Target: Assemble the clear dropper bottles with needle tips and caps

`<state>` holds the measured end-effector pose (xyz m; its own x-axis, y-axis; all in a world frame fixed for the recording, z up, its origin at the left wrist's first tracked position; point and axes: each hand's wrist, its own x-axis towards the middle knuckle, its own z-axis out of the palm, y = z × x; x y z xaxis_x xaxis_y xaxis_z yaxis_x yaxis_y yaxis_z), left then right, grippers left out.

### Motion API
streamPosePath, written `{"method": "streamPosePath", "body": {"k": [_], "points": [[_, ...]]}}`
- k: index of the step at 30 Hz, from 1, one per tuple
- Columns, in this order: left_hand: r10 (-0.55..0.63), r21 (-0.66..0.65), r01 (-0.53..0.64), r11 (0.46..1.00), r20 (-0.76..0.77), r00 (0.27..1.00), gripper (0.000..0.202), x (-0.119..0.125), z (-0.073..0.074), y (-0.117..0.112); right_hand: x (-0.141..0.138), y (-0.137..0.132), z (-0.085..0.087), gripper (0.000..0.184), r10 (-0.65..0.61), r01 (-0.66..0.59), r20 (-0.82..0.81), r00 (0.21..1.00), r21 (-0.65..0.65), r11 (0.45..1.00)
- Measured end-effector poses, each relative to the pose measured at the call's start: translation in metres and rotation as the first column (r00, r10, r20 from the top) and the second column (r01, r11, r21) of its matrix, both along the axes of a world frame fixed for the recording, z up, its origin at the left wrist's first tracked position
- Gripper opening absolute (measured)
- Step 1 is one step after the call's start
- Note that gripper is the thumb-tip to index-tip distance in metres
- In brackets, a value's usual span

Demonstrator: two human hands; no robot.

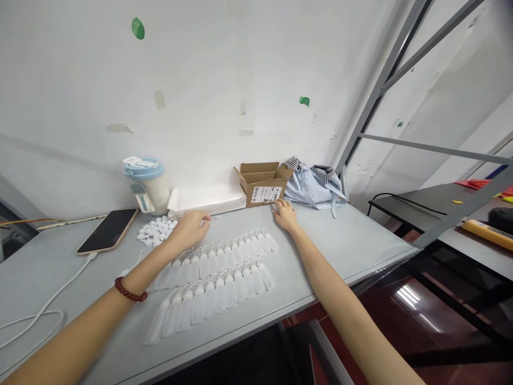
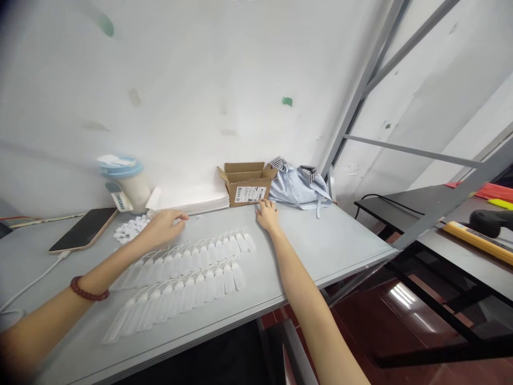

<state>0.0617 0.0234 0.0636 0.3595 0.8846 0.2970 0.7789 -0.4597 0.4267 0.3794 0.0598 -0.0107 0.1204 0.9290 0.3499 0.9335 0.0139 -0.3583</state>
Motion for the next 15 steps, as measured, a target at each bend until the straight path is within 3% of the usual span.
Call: {"method": "streamPosePath", "body": {"k": [5, 15], "points": [[-0.024, -0.033, 0.023, 0.999, -0.050, 0.998, 0.020, -0.011, -0.015, 0.027, -0.002, -0.002, 0.001, 0.041, 0.000, 0.002, 0.050, 0.999, -0.049, 0.999], [-0.099, -0.020, 0.097, 0.995, -0.156, 0.983, 0.028, 0.011, -0.043, 0.054, 0.018, 0.000, 0.005, 0.050, -0.064, 0.067, 0.075, 0.995, -0.039, 0.997]]}}
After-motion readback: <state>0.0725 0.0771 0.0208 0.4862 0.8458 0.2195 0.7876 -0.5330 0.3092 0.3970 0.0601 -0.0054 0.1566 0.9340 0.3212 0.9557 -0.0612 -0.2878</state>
